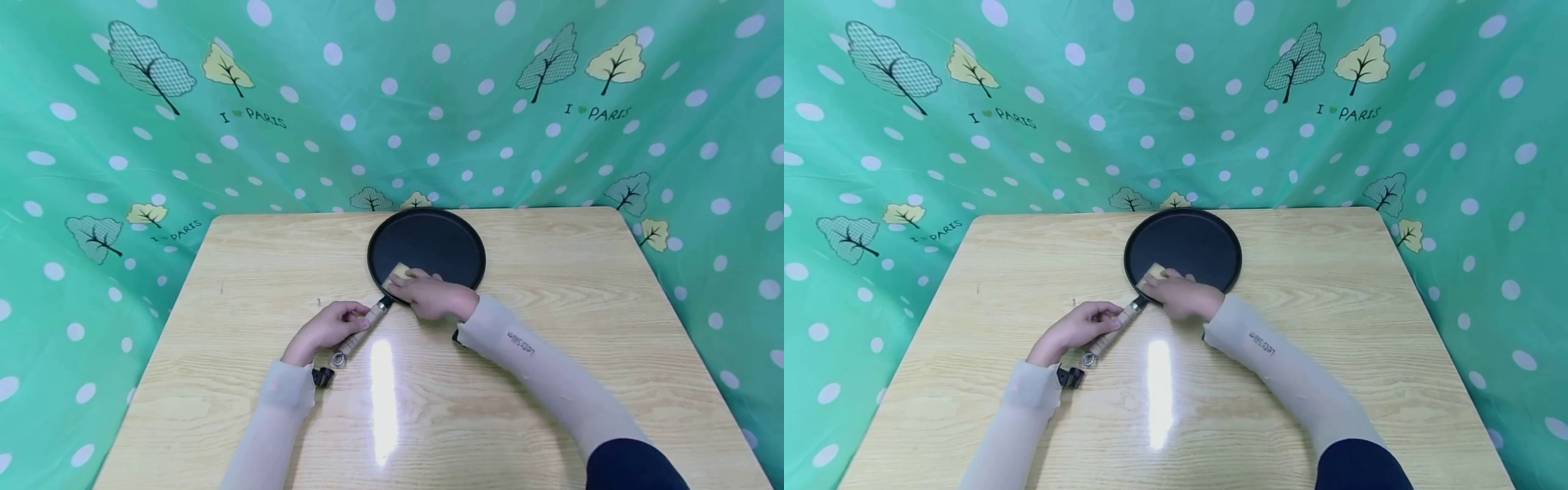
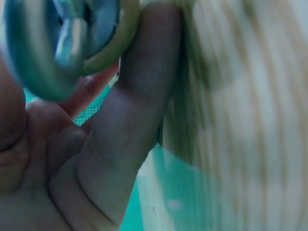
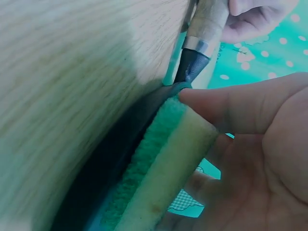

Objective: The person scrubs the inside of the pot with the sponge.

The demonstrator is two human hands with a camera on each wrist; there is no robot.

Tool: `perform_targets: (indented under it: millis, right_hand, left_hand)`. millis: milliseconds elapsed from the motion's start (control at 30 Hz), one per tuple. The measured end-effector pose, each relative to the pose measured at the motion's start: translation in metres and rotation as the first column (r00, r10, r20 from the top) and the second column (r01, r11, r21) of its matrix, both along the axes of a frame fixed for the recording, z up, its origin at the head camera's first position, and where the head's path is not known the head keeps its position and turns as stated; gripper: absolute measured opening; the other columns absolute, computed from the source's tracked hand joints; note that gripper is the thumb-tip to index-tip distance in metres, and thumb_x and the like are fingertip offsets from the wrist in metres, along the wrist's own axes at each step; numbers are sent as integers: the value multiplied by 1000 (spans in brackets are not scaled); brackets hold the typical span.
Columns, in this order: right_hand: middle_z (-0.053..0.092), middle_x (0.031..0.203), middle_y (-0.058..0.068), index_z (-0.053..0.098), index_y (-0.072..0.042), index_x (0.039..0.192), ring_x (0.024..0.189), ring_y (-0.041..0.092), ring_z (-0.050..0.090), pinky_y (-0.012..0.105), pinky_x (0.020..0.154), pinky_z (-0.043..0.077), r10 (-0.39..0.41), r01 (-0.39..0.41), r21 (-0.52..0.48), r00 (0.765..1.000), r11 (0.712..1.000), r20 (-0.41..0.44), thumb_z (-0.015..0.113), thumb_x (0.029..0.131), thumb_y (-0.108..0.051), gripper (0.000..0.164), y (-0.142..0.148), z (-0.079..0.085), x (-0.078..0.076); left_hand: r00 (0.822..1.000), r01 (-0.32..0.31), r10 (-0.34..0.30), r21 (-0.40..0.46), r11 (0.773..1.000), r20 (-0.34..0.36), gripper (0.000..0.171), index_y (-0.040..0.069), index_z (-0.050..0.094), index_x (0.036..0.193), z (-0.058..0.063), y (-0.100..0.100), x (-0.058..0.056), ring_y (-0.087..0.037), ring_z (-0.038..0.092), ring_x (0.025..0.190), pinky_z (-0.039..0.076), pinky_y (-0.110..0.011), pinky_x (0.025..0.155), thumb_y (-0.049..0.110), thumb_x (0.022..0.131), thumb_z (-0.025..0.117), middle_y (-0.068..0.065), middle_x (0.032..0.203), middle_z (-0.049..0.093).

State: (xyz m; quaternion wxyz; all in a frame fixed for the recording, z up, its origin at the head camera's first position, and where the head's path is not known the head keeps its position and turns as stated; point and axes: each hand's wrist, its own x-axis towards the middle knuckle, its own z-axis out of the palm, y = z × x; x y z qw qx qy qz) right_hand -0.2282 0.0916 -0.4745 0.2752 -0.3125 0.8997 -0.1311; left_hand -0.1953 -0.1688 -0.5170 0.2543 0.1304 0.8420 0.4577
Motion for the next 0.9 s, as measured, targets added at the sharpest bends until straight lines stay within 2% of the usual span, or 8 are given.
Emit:
perform_targets:
  millis: [367,900]
  right_hand:
    - [11,175,5,25,-19,168,160,40,11,69,120,24,-21,23,29,998,999,-66,49,107,0,69,-26,-7,-26]
    - [6,176,1,19,-23,169,162,35,4,65,124,14,-87,88,0,993,996,-77,47,109,-4,68,-34,-15,-63]
  left_hand:
    - [1000,-3,3,3,1000,5,35,-7,68,130,0,0,-2,-17,55,81,46,-34,77,13,102,69,-7,92,64]
    - [1000,8,-8,4,1000,5,35,-8,67,131,-3,-1,-3,-17,56,82,47,-34,78,14,103,68,-7,94,65]
